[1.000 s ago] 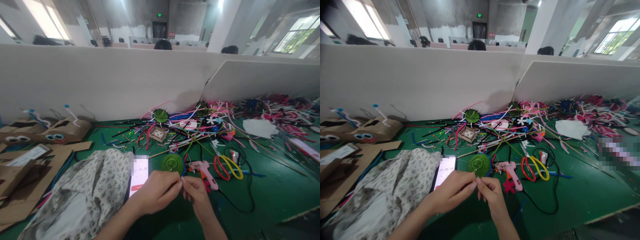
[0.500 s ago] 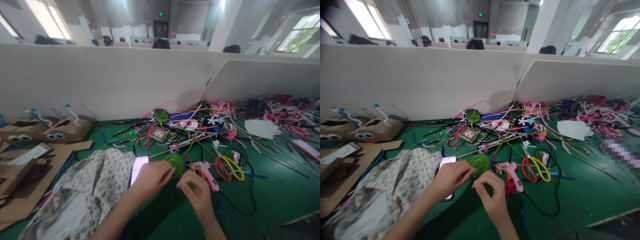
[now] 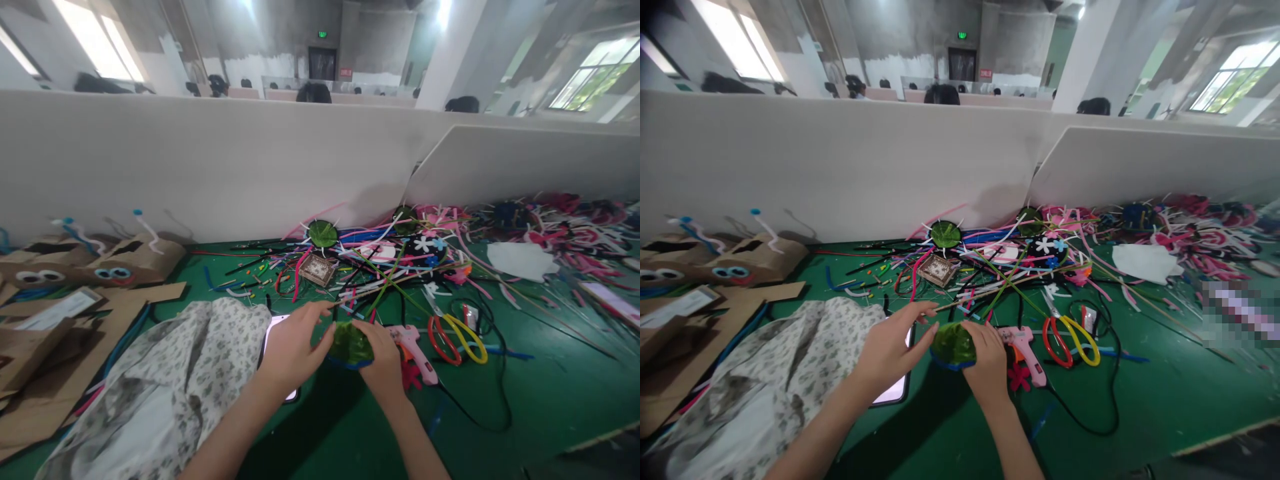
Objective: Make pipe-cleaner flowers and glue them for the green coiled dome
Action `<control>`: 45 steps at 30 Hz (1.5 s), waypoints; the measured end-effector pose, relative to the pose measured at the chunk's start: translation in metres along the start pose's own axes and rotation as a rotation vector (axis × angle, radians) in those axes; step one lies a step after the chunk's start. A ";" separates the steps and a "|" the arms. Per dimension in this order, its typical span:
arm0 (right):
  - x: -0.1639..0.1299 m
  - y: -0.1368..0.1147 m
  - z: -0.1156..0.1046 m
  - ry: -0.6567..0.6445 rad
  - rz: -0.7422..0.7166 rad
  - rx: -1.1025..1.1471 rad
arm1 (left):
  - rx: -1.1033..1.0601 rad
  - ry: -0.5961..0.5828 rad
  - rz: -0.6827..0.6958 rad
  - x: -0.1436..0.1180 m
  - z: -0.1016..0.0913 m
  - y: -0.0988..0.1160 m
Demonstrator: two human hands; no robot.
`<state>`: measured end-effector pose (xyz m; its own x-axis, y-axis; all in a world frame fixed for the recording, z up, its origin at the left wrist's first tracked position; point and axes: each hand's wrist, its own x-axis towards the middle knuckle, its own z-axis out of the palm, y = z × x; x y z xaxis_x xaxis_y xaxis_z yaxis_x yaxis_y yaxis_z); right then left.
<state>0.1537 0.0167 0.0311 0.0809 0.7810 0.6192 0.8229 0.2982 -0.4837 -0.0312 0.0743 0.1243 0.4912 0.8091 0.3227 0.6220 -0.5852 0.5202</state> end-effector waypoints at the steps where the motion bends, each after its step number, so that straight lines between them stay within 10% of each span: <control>1: 0.000 -0.001 -0.005 0.066 0.001 0.011 | -0.016 0.010 -0.032 0.001 0.000 0.000; 5: 0.001 -0.014 -0.024 0.350 -0.094 0.055 | -0.198 -0.041 -0.173 0.003 -0.001 0.001; 10: 0.003 -0.033 -0.035 0.327 -0.273 -0.078 | -0.942 -0.326 -0.291 0.004 0.005 0.006; 14: 0.007 -0.034 -0.038 0.394 -0.138 -0.076 | -1.311 -0.285 -0.380 0.005 0.008 0.003; 19: 0.007 -0.024 -0.043 0.301 0.519 0.424 | -1.349 -0.219 -0.409 0.007 0.003 -0.002; 23: 0.008 -0.025 -0.045 0.223 0.759 0.831 | -1.371 -0.247 -0.417 0.008 0.005 0.001; 45: 0.004 -0.031 -0.052 -0.079 0.414 0.641 | -1.203 -0.183 -0.388 0.003 0.001 0.004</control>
<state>0.1579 -0.0183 0.0804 0.2515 0.9281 0.2747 0.2452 0.2135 -0.9457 -0.0270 0.0745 0.1264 0.5377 0.8399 -0.0740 -0.1518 0.1828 0.9714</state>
